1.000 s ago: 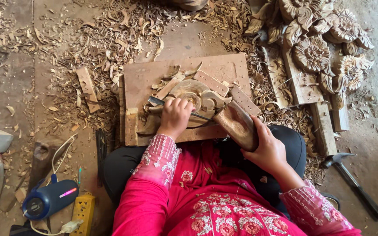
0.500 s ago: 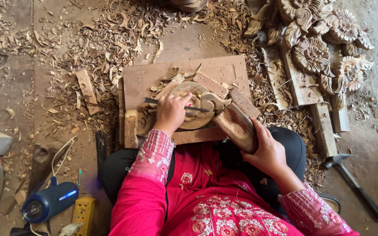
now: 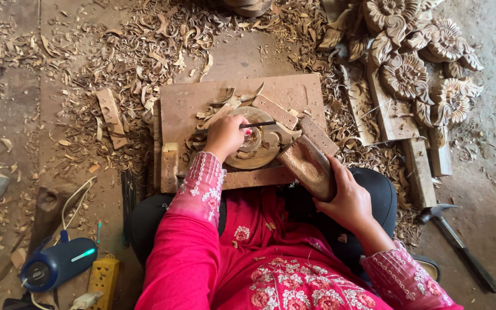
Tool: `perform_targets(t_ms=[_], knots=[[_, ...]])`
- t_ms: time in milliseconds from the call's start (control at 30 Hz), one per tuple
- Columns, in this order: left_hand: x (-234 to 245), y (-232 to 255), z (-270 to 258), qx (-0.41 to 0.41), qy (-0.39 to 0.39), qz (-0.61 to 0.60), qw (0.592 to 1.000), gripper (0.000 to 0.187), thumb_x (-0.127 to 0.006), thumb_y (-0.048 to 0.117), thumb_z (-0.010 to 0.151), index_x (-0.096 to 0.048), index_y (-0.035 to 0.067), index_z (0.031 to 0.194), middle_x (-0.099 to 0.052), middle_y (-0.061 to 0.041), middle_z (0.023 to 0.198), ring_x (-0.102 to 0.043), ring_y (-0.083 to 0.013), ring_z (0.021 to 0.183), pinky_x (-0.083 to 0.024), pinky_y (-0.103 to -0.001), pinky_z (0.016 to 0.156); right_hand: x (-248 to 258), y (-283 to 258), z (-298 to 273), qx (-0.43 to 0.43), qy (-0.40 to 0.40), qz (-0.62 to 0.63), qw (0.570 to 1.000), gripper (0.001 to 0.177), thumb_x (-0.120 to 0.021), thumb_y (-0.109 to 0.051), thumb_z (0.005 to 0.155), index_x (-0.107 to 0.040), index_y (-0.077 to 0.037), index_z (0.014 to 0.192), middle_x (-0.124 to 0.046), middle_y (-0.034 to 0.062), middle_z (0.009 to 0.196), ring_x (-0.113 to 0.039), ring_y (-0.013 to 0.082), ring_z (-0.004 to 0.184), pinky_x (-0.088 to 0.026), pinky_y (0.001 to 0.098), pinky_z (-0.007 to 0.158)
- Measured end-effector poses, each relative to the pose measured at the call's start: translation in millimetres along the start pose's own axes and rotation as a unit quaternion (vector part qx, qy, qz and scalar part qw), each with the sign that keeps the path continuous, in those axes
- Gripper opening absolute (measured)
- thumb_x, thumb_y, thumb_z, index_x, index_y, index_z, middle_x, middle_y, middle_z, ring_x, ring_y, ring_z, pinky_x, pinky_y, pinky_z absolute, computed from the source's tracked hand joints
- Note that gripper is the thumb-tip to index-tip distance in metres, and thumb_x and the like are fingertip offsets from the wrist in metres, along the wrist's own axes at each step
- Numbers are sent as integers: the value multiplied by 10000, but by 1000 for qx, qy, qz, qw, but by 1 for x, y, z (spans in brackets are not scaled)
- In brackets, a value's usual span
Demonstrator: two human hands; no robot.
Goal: The person carves a floral design into a wooden board using a chisel and mallet. They repeatedly strike the chisel to shape the wood, occasionally adjusting their grip and the position of the board.
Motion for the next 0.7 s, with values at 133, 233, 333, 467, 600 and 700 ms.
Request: perform_targets(t_ms=[133, 233, 333, 467, 600, 700], knots=[[-1, 6, -3, 34, 61, 10, 998, 38, -745, 179, 863, -762, 167, 894, -748, -63, 813, -702, -255, 796, -517, -448, 733, -1, 1, 2, -15, -12, -4, 1000, 1092, -894, -335, 571, -359, -211, 1516, -573, 109, 1425, -659, 352, 1131, -562, 443, 888], [2, -4, -2, 169, 78, -87, 979, 67, -721, 194, 915, -712, 133, 941, -739, -38, 927, -718, -198, 776, -571, -341, 666, -2, 1, 1, -14, -14, -3, 1000, 1086, -893, -336, 575, -364, -210, 1516, -582, 108, 1417, -660, 351, 1135, -560, 442, 893], [33, -29, 9, 251, 252, -262, 897, 125, -604, 159, 1033, -613, 49, 1092, -729, -60, 1017, -754, -155, 863, -608, -283, 720, -1, 0, -1, 0, -1, 0, 1000, 1087, -892, -331, 571, -369, -196, 1514, -579, 122, 1415, -657, 357, 1135, -557, 443, 892], [83, -36, 14, 130, 424, 49, 895, 498, -687, 180, 916, -559, -28, 1350, -725, -91, 986, -700, -240, 897, -525, -440, 790, 3, 0, 3, -4, -5, -1, 1000, 1080, -890, -335, 578, -371, -189, 1514, -582, 124, 1407, -659, 355, 1131, -559, 438, 892], [92, -69, 0, 173, 306, -69, 934, 395, -633, 277, 1017, -586, 2, 1296, -684, -108, 1058, -665, -267, 939, -532, -437, 822, -3, 1, 0, 4, -1, 2, 1000, 1077, -885, -335, 577, -371, -182, 1511, -589, 118, 1405, -663, 350, 1133, -561, 435, 891], [106, -120, -37, 195, 269, -155, 930, 230, -538, 248, 1094, -667, 75, 1174, -716, -43, 1058, -678, -188, 891, -549, -357, 775, -4, 5, 1, 3, -5, -7, 1000, 1080, -894, -335, 583, -373, -174, 1515, -584, 136, 1409, -650, 354, 1150, -556, 439, 895]])
Point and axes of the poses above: each hand's wrist, its own z-axis towards the middle knuckle, its own x-axis out of the back of the hand, y = z × x, the point moved 4 cm from there along z, towards the middle knuckle
